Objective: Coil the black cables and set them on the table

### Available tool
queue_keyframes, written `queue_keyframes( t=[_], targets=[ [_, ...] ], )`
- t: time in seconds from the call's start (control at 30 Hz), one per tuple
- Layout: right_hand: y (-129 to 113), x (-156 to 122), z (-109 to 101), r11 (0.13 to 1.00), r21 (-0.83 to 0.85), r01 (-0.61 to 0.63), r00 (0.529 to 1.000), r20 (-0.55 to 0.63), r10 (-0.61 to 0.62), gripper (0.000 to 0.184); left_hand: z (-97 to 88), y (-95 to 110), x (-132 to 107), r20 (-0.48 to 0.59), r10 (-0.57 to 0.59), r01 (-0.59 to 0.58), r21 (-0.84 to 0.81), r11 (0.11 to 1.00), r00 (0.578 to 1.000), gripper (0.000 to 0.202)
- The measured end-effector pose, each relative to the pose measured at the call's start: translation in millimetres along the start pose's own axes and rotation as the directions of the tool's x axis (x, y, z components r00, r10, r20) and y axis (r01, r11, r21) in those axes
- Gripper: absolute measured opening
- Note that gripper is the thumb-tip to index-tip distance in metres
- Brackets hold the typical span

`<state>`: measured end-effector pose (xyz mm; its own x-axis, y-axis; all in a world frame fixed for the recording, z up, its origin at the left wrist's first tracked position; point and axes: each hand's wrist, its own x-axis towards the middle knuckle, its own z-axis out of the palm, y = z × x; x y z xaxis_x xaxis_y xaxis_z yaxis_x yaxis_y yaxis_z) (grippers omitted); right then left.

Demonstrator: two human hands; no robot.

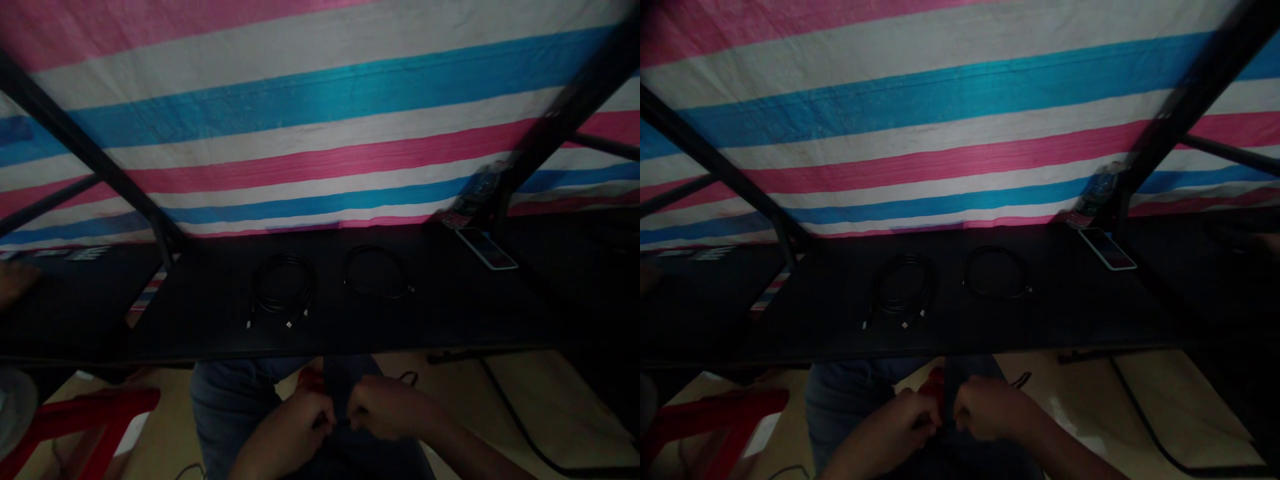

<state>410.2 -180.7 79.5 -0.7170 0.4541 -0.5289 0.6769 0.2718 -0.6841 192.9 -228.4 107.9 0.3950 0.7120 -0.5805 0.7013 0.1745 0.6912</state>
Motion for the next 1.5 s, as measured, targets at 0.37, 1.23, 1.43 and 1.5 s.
queue_keyframes(
  t=[0.37,1.23,1.43,1.5],
  targets=[
    [7,-17,-26,0.99,0.107,0.091,0.992,-0.101,-0.081,0.019,-33.1,3,-17,-0.092,0.02,-0.018,0.012,1.0,0.996,0.017],
    [-15,-1,0,1.0,-0.004,-0.027,0.999,-0.048,0.027,0.02,2.9,10,-5,-0.015,-0.016,0.017,0.103,0.995,1.0,0.026],
    [8,0,-2,0.993,-0.019,-0.112,0.992,-0.053,0.111,0.023,13.8,-14,-3,-0.045,-0.026,0.029,0.061,0.998,0.999,0.031],
    [15,-1,-10,0.996,0.029,-0.08,0.992,-0.098,0.083,0.022,0.8,-17,-7,-0.118,0.012,-0.009,0.027,1.0,0.993,0.033]
  ],
)
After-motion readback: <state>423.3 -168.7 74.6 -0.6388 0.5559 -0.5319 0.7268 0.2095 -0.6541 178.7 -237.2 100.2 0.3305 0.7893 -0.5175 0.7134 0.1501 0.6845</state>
